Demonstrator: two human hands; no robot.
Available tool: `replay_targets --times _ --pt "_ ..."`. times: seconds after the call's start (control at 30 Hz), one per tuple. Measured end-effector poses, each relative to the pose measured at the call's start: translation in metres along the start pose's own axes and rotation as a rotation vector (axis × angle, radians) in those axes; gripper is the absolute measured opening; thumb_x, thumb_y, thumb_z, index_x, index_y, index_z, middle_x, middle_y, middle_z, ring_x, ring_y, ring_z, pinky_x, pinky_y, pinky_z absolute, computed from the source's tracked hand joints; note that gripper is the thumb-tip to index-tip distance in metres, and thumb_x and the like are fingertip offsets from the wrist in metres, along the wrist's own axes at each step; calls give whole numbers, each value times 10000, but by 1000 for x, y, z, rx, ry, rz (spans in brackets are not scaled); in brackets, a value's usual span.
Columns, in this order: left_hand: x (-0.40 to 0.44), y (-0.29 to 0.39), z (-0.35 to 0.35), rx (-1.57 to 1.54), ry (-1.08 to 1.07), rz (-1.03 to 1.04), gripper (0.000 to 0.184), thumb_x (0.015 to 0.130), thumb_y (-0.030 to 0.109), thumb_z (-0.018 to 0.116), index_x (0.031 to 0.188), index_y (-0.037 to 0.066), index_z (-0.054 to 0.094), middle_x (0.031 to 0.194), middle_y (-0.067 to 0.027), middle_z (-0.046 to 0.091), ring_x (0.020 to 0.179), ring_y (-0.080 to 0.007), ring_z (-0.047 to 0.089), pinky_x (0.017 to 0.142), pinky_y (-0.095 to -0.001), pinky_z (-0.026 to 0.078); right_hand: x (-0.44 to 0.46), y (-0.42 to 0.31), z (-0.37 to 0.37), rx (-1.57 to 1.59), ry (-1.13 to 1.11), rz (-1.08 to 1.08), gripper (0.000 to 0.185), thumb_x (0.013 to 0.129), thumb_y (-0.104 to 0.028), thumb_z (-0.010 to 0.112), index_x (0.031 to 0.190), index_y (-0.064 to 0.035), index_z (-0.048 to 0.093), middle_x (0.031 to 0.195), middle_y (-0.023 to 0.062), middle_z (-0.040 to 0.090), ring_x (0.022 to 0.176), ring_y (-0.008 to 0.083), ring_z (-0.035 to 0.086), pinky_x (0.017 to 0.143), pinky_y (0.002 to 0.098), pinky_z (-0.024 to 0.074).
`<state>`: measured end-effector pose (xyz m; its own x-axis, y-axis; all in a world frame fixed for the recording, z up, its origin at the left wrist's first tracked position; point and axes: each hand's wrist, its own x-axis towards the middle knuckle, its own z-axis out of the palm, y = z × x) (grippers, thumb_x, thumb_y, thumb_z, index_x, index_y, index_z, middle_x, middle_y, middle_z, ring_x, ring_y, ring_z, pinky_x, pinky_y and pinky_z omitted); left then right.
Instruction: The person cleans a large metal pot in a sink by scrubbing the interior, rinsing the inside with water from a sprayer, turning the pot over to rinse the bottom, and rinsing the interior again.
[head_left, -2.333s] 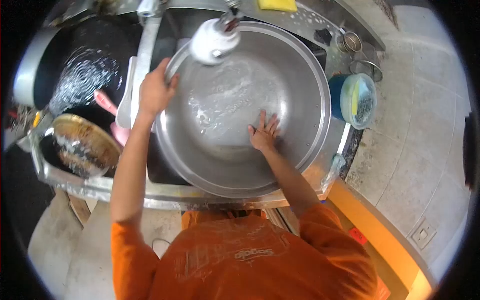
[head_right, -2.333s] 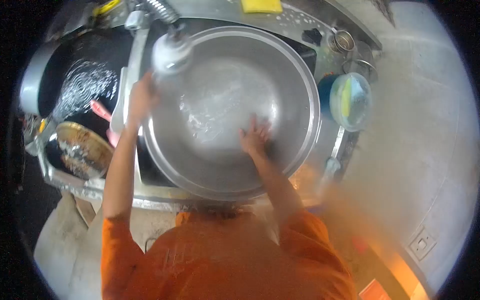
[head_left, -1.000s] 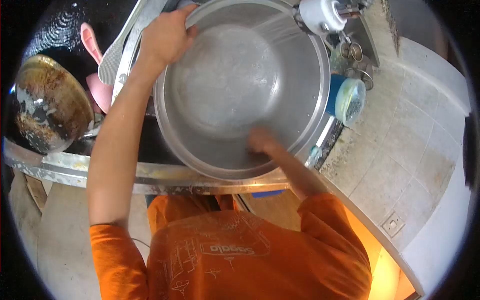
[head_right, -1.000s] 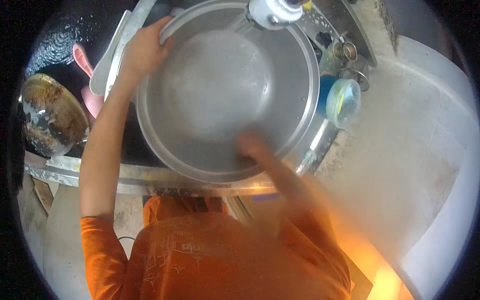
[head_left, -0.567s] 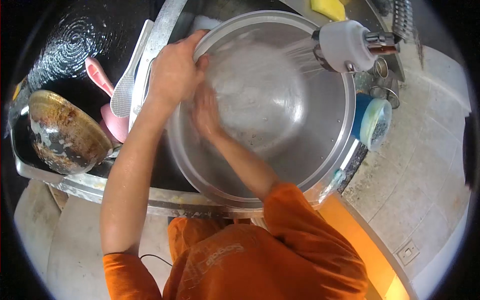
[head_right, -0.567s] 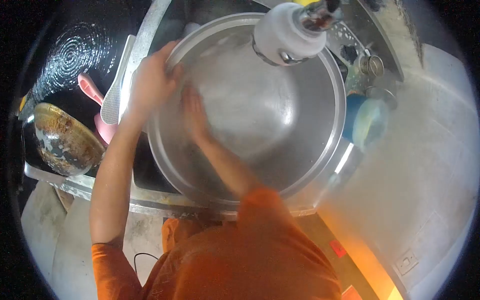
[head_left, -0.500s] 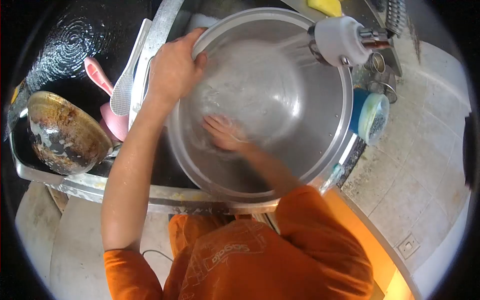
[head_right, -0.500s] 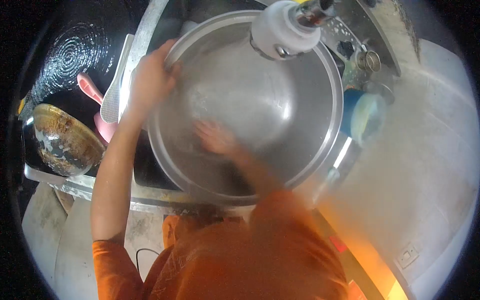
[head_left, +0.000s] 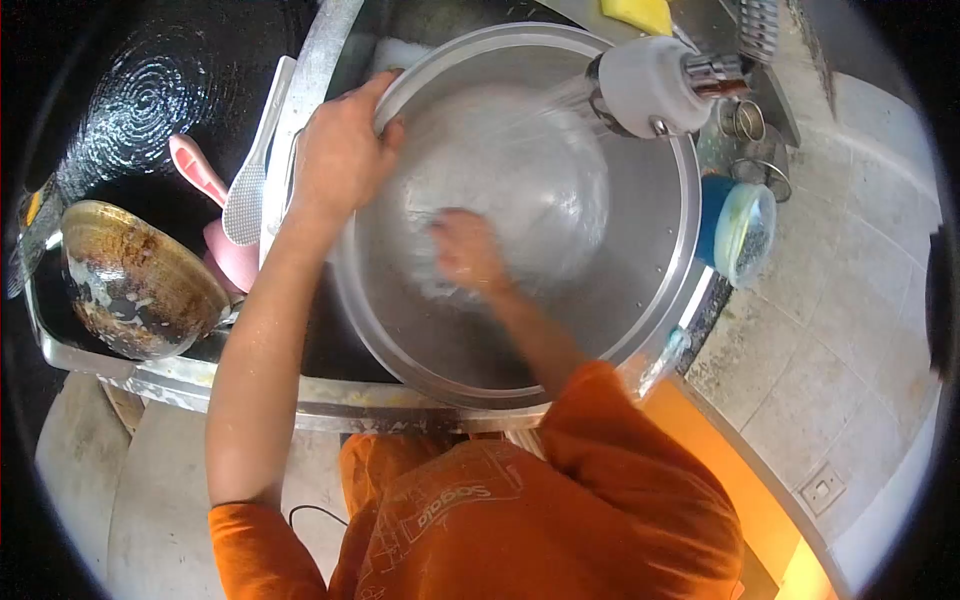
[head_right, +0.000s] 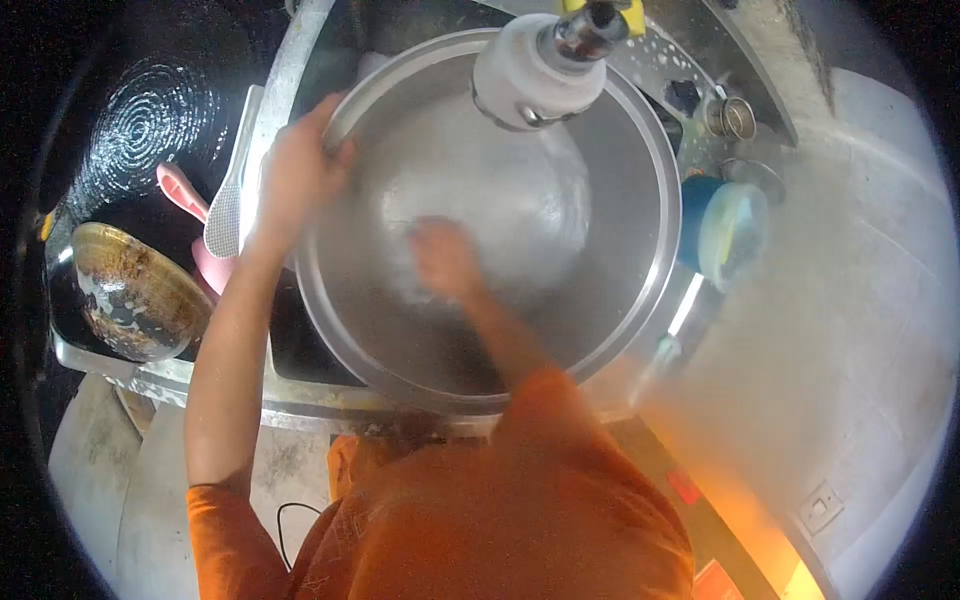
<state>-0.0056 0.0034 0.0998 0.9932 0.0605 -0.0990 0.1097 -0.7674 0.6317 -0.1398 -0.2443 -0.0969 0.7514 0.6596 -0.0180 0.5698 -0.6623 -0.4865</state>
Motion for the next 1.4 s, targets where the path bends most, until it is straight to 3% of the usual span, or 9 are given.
replay_targets --times 0.07,0.23,0.4,0.53,0.63,0.77,1.0,1.1,1.4 --pt "-2 0 2 10 14 10 429 801 155 641 1222 167 558 980 -179 657 902 -377 626 804 -471 503 -17 15 -87 -163 -38 704 521 701 -69 584 1216 -12 527 1233 215 509 1163 365 474 978 498 374" --pt "2 0 -2 -44 -9 -34 419 803 156 637 1215 156 559 983 -184 655 904 -379 625 805 -472 501 86 94 -7 -526 558 912 599 859 -244 507 1319 119 381 1394 311 356 1307 432 324 1101 501 214" --pt "3 1 -1 -31 -35 18 414 793 144 639 1199 134 561 976 -191 652 908 -376 621 804 -475 494 77 -49 -35 -273 -271 -30 549 915 -317 487 1317 54 436 1457 224 328 1383 314 255 1135 491 153" --pt "-4 11 -10 -33 4 64 421 769 121 658 1181 138 574 1010 -182 626 952 -379 588 847 -464 474 -54 62 -74 -292 -78 807 730 911 -541 419 1459 -79 280 1519 152 240 1423 284 162 1147 474 117" --pt "-15 15 -14 79 301 239 417 744 111 686 1142 83 564 1032 -191 568 975 -388 542 874 -452 443 -114 48 -131 -963 -873 676 813 926 -581 317 1478 -13 133 1555 180 33 1440 325 10 1145 519 25" --pt "-50 17 -9 122 457 177 426 762 109 665 1110 -49 477 1037 -243 522 1012 -408 507 858 -459 419 -58 -96 -103 209 -1096 894 857 882 -688 277 1477 -77 194 1538 167 157 1424 339 110 1153 492 91" --pt "-109 0 4 -41 385 8 400 837 98 514 1190 -78 451 913 -273 617 896 -444 602 771 -505 465 -15 -143 -179 1432 -446 609 686 950 -592 297 1335 -56 483 1325 202 506 1255 321 453 1059 426 349" --pt "-96 -22 6 8 188 -78 339 858 156 489 1118 -61 500 770 -258 633 749 -444 624 690 -521 481 -108 -51 -241 -111 661 721 378 855 -252 614 1139 -4 575 1062 184 633 982 302 597 878 419 456" --pt "-54 -56 33 189 44 -88 335 935 293 450 1129 21 471 945 -272 634 856 -439 626 728 -525 487 -157 31 -288 265 274 1284 603 788 -489 655 995 77 649 945 255 669 951 371 645 820 431 491"
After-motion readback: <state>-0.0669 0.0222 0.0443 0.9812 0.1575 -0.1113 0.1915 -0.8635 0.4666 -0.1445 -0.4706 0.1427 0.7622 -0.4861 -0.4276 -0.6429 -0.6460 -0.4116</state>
